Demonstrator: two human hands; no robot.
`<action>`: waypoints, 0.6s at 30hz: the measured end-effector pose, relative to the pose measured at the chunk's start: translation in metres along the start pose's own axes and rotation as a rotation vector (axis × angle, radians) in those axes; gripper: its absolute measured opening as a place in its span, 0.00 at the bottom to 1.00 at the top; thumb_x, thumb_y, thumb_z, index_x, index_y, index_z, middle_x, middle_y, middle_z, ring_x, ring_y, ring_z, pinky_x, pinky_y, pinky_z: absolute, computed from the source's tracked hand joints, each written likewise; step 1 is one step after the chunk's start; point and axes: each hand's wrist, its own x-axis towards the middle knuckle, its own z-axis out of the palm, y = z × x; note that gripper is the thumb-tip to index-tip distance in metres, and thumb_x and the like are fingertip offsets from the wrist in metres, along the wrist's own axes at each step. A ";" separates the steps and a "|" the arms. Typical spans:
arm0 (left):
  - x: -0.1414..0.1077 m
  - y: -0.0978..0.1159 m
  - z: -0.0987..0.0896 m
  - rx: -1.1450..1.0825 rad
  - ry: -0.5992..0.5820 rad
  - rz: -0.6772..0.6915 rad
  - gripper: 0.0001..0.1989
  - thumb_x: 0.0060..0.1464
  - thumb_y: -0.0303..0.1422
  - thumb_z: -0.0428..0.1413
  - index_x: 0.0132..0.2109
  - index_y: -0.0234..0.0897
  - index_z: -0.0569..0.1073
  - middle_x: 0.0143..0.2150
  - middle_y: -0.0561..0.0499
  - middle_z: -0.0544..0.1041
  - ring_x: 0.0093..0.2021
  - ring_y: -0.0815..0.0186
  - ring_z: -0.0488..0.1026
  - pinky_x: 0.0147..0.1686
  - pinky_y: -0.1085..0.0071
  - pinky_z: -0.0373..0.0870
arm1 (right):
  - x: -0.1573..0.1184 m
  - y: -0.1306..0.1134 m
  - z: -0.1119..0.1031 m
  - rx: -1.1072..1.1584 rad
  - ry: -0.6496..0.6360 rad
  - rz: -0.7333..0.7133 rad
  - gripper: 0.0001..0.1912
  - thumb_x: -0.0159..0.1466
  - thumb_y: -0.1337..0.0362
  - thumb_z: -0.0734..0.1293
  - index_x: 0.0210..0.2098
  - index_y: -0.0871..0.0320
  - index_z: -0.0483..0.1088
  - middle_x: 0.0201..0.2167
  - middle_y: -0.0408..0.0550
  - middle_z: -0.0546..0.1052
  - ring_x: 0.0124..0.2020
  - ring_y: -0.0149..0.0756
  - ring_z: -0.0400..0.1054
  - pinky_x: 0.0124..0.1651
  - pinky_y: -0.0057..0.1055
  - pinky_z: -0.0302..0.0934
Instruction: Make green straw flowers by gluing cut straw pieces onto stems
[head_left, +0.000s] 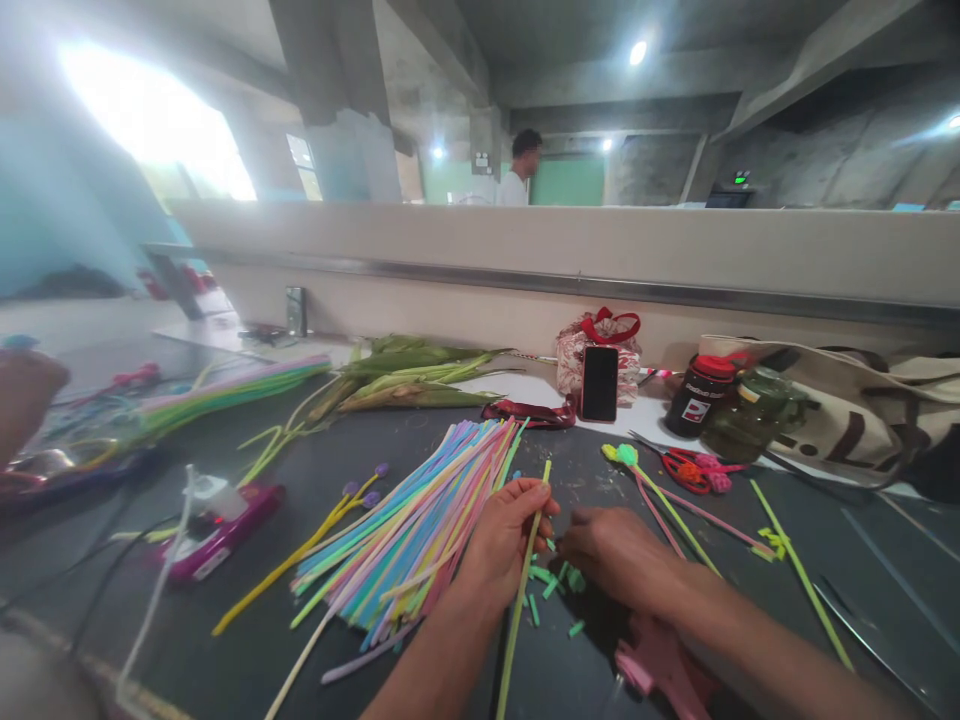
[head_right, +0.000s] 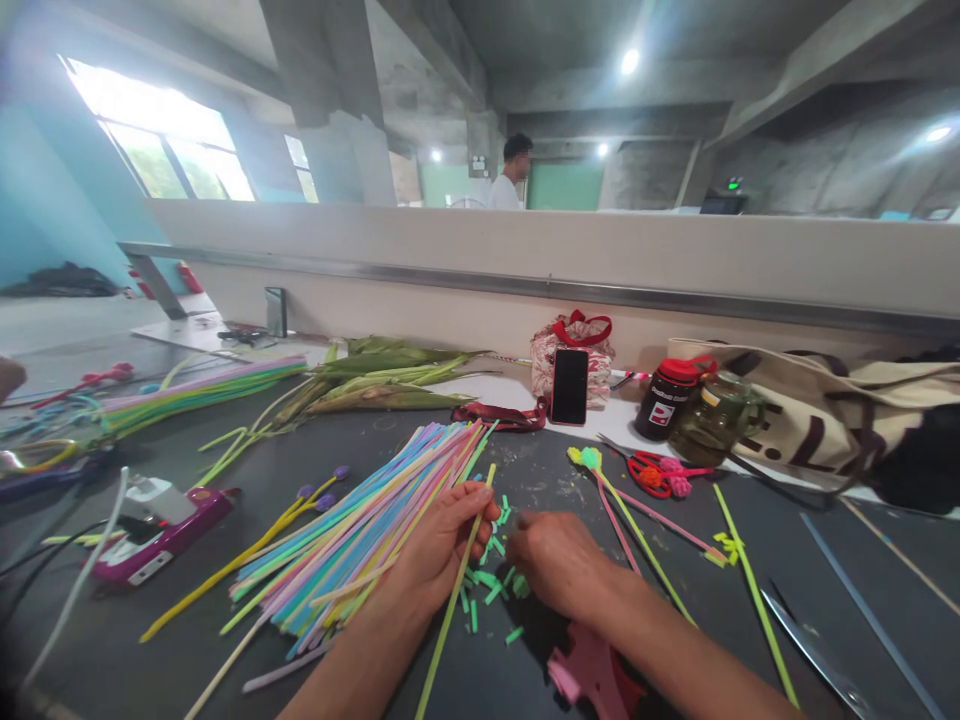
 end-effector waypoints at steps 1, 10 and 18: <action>-0.001 0.001 0.000 -0.003 -0.001 -0.002 0.08 0.43 0.34 0.57 0.27 0.34 0.66 0.21 0.56 0.70 0.15 0.78 0.61 0.14 0.81 0.53 | -0.001 0.001 0.002 -0.007 -0.008 -0.011 0.09 0.57 0.69 0.60 0.29 0.55 0.72 0.27 0.44 0.73 0.25 0.30 0.65 0.23 0.27 0.43; -0.004 0.000 0.003 -0.003 -0.023 -0.024 0.10 0.42 0.35 0.58 0.28 0.34 0.66 0.20 0.56 0.70 0.15 0.78 0.61 0.15 0.81 0.53 | -0.004 -0.002 0.013 0.059 0.007 -0.043 0.08 0.56 0.69 0.60 0.25 0.58 0.69 0.27 0.43 0.72 0.25 0.28 0.64 0.24 0.25 0.46; -0.010 0.000 0.009 0.004 -0.042 -0.060 0.10 0.41 0.35 0.58 0.27 0.35 0.65 0.20 0.56 0.70 0.15 0.78 0.61 0.14 0.81 0.52 | -0.015 0.007 0.000 0.206 0.099 0.070 0.11 0.62 0.68 0.54 0.29 0.58 0.67 0.25 0.42 0.71 0.27 0.27 0.65 0.28 0.21 0.53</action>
